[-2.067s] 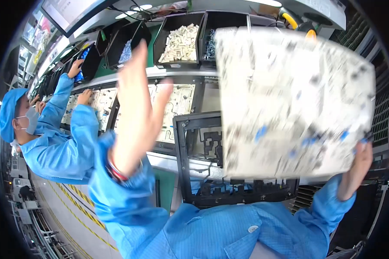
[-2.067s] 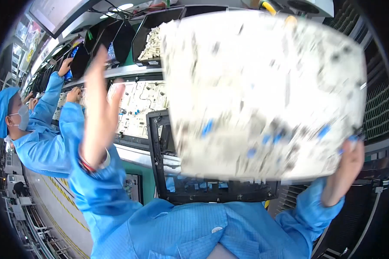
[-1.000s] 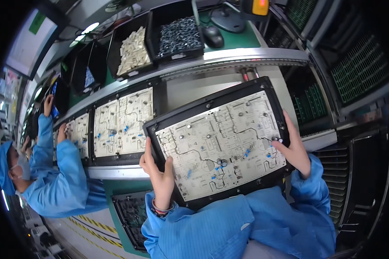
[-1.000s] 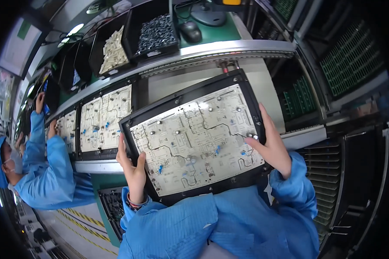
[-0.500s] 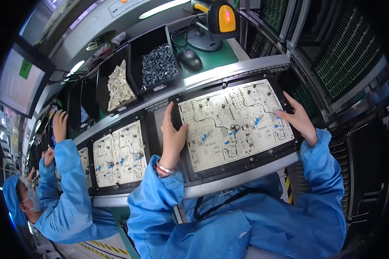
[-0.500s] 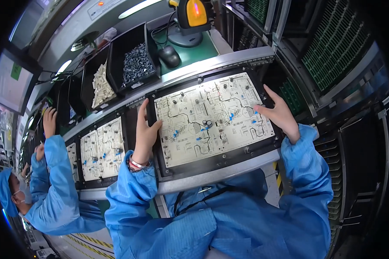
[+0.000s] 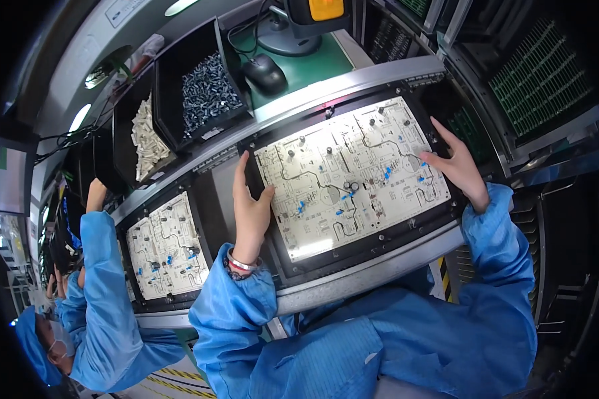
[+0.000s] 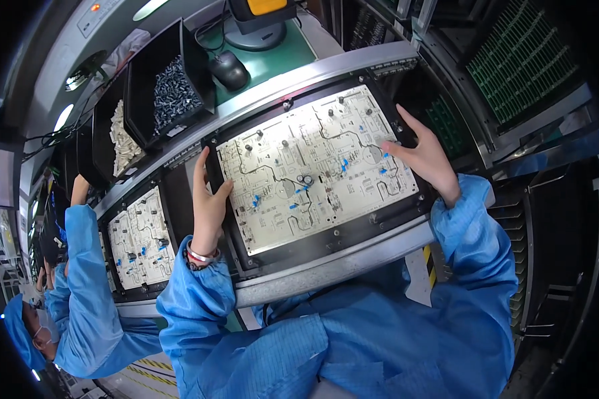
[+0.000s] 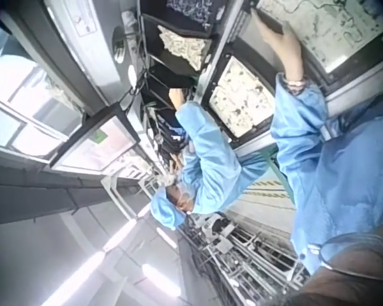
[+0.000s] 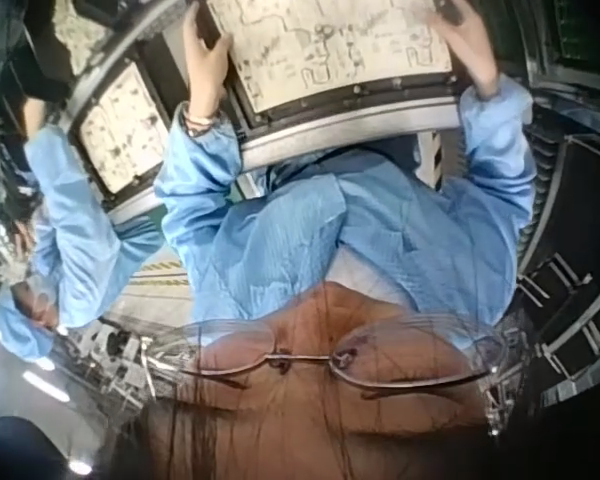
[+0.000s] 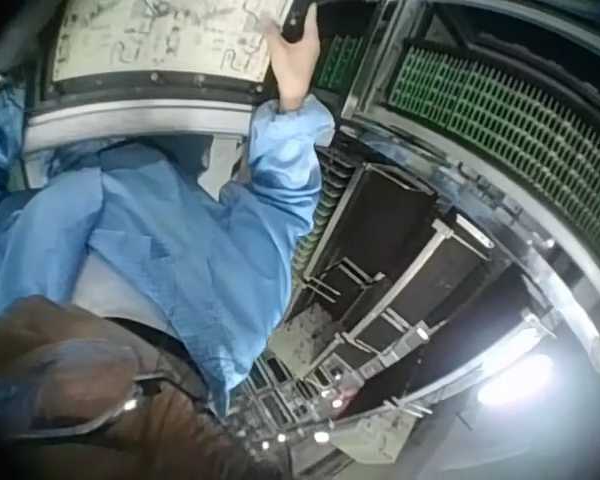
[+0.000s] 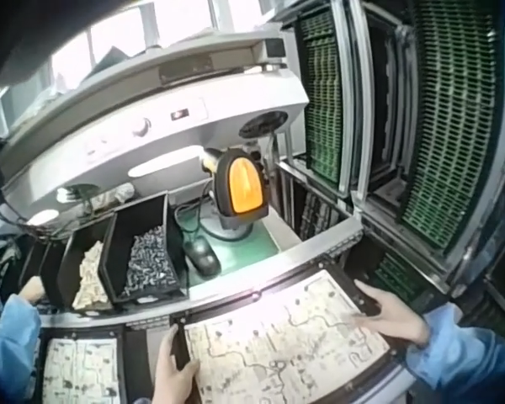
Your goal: The person places small electronic components by hand onto a printed circuit board at an assembly station.
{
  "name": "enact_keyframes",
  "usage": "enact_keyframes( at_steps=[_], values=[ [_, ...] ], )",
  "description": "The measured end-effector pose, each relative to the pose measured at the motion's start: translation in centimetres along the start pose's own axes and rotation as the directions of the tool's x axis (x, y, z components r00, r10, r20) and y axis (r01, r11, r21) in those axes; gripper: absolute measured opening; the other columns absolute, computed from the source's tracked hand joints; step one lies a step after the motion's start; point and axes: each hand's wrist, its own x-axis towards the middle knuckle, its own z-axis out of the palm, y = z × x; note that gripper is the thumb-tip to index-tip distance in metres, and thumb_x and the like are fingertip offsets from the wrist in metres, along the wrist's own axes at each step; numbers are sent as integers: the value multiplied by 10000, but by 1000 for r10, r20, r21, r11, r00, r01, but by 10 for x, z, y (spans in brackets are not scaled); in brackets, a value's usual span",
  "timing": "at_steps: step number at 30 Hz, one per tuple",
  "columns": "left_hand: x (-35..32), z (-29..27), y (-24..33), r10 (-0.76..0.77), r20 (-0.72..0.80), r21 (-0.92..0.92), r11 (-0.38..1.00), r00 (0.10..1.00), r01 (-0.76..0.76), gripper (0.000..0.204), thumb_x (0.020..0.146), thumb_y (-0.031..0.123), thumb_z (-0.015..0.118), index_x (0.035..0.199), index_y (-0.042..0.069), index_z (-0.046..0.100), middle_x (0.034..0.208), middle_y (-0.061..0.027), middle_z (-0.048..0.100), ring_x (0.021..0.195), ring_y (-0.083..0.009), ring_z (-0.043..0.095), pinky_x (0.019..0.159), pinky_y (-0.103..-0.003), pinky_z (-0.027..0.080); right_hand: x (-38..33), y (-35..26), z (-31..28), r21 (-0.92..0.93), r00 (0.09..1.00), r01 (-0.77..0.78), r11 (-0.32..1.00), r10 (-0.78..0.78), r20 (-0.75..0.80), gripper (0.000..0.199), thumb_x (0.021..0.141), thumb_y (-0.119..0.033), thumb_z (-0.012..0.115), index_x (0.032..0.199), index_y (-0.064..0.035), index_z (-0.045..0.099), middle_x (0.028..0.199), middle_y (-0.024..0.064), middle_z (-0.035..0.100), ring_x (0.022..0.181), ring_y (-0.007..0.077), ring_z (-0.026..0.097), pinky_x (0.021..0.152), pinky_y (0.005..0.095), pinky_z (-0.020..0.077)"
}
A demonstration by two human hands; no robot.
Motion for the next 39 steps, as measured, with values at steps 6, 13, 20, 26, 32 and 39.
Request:
enact_keyframes(
  at_steps=[6,13,20,26,32,39],
  values=[
    [-4,-9,-1,20,24,161,987,1000,-23,702,794,-13,607,1415,37,284,1411,-211,320,1288,-379,315,1068,-398,277,-2,-16,8,-108,997,-63,992,67,28,711,833,-98,674,1425,-7,292,1272,152,518,1138,172,502,970,275,389],
    [-55,-37,73,200,625,377,769,755,-517,414,721,68,703,1123,33,610,1309,-156,472,1244,-384,396,1026,-437,348,-52,-58,30,-267,717,594,759,-349,603,438,770,-166,692,1168,-15,588,1255,135,541,1218,321,469,1031,400,361],
    [-68,-40,61,233,696,202,844,680,-496,310,703,109,713,1000,29,680,1174,-137,587,1147,-341,514,937,-417,433,-29,-54,60,-257,502,829,497,-456,735,220,726,-191,685,937,-130,688,964,32,602,909,247,567,775,356,455],
    [-73,-31,54,295,614,282,784,732,-553,357,660,-43,614,1010,17,652,1130,-126,612,1094,-335,543,915,-410,438,-6,-56,63,-122,393,855,503,-478,785,210,732,-182,685,924,-99,687,877,37,631,787,226,593,701,337,467],
    [-73,-38,65,214,568,273,862,795,-427,411,672,-129,501,1042,0,625,1152,-167,593,1132,-371,520,969,-425,408,-16,-58,-20,-248,667,632,734,-353,656,332,759,-175,716,1071,-71,671,1070,109,639,1000,284,591,861,374,467],
    [-8,-38,73,351,391,358,794,851,-492,377,760,-119,487,1108,-14,590,1194,-193,546,1095,-379,514,943,-405,414,-28,-25,-31,-337,634,736,587,-423,648,206,709,-141,735,892,-63,680,1041,103,620,932,297,565,806,410,434]
  ],
)
